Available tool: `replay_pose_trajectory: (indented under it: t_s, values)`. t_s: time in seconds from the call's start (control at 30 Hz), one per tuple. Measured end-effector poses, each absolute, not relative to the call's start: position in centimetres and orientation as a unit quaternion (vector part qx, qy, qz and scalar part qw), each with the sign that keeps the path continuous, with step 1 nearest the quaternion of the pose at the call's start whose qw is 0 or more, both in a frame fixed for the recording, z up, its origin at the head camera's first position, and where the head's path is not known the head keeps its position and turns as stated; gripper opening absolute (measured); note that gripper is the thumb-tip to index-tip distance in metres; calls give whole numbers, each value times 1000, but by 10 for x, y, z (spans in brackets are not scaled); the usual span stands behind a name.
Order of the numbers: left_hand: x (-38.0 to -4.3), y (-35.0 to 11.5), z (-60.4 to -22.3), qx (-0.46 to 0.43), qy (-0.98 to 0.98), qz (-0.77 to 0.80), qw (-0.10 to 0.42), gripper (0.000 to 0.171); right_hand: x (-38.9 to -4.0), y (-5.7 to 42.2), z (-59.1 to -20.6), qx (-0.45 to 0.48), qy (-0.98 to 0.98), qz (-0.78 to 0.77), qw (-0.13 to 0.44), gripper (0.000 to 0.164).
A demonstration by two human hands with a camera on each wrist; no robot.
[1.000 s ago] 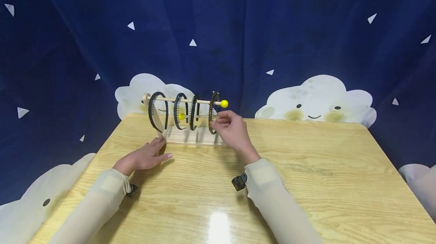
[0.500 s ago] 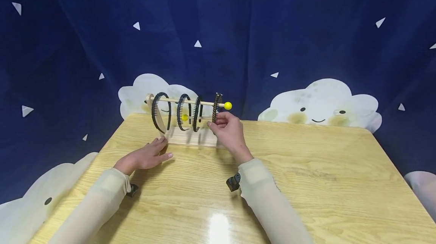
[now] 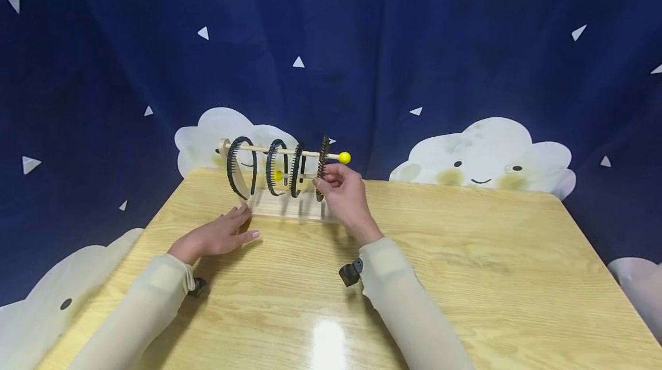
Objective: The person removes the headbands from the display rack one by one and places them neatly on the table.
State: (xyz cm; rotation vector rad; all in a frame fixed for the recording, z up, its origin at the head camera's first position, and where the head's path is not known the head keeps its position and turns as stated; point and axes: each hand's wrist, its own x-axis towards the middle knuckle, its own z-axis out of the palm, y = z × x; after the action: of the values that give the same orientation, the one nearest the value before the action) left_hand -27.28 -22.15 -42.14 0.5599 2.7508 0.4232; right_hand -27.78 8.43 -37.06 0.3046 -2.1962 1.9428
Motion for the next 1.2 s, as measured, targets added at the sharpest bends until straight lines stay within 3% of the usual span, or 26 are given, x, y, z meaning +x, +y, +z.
replay_pose_trajectory:
  t_s: [0.6, 1.2]
  values:
    - [-269, -223, -418, 192, 960, 138, 153, 83, -268, 95, -344, 123, -716, 673, 140, 25]
    - [-273, -218, -415, 180, 957, 139, 181, 84, -265, 108, -321, 142, -677, 707, 146, 25]
